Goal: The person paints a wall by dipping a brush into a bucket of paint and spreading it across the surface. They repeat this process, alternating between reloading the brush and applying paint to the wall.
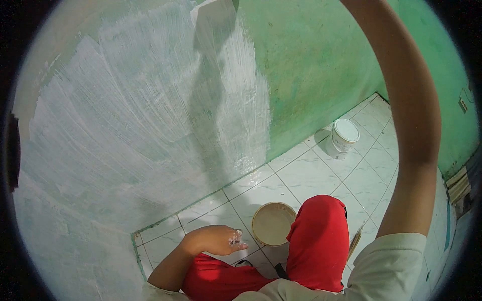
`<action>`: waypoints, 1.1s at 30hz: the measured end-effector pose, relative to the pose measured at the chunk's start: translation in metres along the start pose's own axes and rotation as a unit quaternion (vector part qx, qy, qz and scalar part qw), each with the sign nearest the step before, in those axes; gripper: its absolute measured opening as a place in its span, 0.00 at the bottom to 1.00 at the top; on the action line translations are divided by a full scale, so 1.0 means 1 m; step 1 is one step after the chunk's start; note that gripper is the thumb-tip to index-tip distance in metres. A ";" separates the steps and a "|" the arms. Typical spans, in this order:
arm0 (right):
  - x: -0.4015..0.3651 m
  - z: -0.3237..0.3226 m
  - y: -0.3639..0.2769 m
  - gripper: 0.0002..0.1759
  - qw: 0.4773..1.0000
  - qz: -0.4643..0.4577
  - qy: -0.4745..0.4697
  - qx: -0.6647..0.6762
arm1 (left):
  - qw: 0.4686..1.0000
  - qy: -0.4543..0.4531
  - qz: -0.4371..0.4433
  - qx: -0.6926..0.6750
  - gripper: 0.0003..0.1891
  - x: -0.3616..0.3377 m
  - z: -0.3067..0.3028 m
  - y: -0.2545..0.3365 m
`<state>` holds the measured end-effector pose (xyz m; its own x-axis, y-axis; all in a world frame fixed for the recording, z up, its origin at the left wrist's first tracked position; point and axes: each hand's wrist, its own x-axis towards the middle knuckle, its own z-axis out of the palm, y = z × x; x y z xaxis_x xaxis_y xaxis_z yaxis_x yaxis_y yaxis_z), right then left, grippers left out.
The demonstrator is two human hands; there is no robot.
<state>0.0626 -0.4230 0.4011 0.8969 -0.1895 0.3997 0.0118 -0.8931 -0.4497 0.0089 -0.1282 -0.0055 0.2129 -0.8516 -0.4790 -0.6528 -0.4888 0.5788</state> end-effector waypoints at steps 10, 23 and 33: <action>0.012 0.191 0.071 0.15 0.907 -0.207 0.342 0.133 | 1.000 -0.011 -0.009 -0.007 0.29 0.000 -0.001 0.003; -0.139 0.339 0.178 0.18 0.991 -0.026 0.008 0.128 | 1.000 -0.009 -0.017 0.015 0.29 -0.002 -0.001 0.008; -0.077 0.299 0.108 0.11 0.946 0.135 -0.227 0.189 | 0.999 -0.009 -0.050 0.008 0.28 -0.010 -0.006 0.023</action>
<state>0.1271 -0.3832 0.0828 0.9860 -0.1184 -0.1172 -0.1654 -0.6104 -0.7747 -0.0041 -0.1317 0.0164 0.2653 -0.7947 -0.5460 -0.6403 -0.5686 0.5164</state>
